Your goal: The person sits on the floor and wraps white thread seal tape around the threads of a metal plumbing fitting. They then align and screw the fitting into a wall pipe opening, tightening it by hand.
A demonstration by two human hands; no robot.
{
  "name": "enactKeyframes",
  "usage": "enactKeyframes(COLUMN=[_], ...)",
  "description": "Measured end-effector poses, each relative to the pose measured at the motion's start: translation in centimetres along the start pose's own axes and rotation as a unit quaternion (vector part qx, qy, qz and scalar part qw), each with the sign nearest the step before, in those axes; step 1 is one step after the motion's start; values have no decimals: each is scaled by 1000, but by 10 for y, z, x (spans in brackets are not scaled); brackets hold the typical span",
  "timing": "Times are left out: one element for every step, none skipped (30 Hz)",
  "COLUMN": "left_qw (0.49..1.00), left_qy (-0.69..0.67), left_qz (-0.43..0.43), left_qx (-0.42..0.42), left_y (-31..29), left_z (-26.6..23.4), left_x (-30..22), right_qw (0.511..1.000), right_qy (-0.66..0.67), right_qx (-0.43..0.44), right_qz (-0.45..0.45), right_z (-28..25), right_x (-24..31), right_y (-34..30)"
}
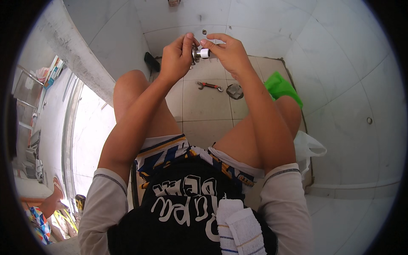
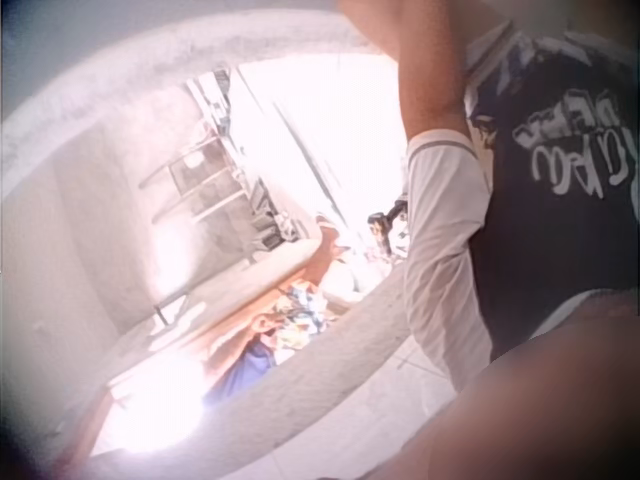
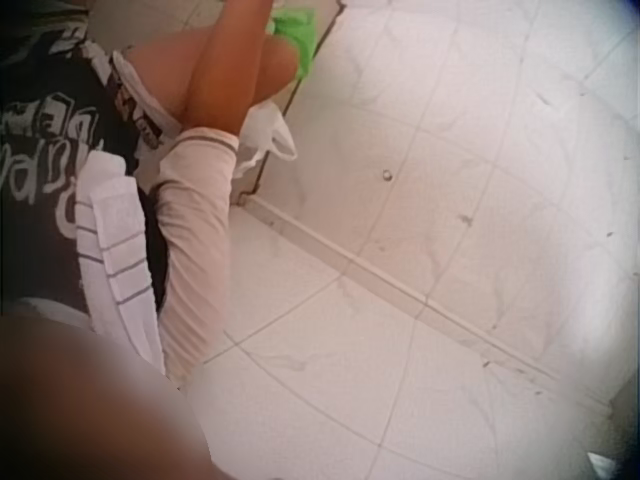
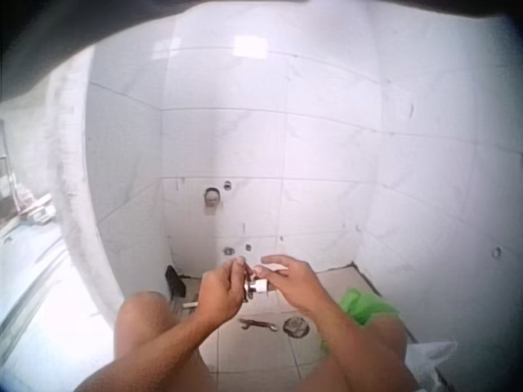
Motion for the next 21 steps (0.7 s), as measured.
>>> enactKeyframes(left_qw=[1000, 999, 998, 997, 995, 992, 990, 987, 984, 981, 978, 975, 974, 973, 974, 972, 972, 971, 970, 969, 966], left_qy=[-6, -12, -21, -30, -43, -56, -63, -71, -78, -85, -91, -98, -91, -85, -81, -87, -95, -103, -102, -101, -104], left_qz=[-22, -44, -59, -71, -76, -79, -97, -114, -131, -148, -164, -180, -187, -193, -192, -198, -196, -194, -203, -211, -222], left_qx=[0, 1, -1, -26, -54, -81, -85, -88, -91, -90, -89, -87, -89, -90, -92, -90, -89, -89, -87, -84, -78], left_y=[2, 3, 4, 7, 10, 14, 17, 20, 22, 23, 23, 23, 23, 23, 23, 23, 24, 24, 24, 25, 25], left_z=[0, 0, -1, -5, -10, -15, -17, -19, -21, -21, -21, -20, -20, -19, -19, -18, -17, -17, -16, -15, -14], left_x=[5, 10, 14, 18, 22, 25, 32, 39, 46, 52, 58, 64, 67, 70, 71, 73, 74, 75, 77, 79, 82], right_qw=[1000, 1000, 1000, 1000, 999, 997, 995, 990, 977, 964, 956, 954, 951, 951, 951, 952, 952, 954, 956, 954, 951], right_qy=[-7, -9, -11, -13, 8, 30, 45, -28, -108, -188, -207, -229, -251, -258, -265, -259, -262, -252, -241, -241, -240], right_qx=[-2, 3, 5, 8, 18, 28, 37, 36, 34, 29, 53, 75, 97, 104, 111, 114, 108, 98, 88, 76, 63], right_qz=[18, 4, 2, 0, -30, -59, -84, -135, -181, -188, -203, -180, -156, -137, -117, -119, -112, -127, -141, -163, -184], right_z=[1, 3, 5, 7, 15, 25, 32, 35, 38, 39, 44, 45, 46, 44, 43, 44, 44, 45, 47, 49, 52], right_x=[-3, 0, 1, 2, 8, 13, 18, 27, 36, 38, 41, 38, 34, 32, 29, 30, 29, 31, 33, 36, 38], right_y=[-1, -1, -2, -4, -4, -5, -7, -9, -14, -16, -19, -19, -19, -19, -18, -18, -18, -18, -18, -19, -21])
Point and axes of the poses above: each hand's wrist, its own y-axis towards the middle knuckle, its own z-axis out of the palm, x = y × z, the point moved 10 cm from there along y, towards the middle knuckle, and after that the axes turned 9 degrees about -z, right-handed, at the moved point
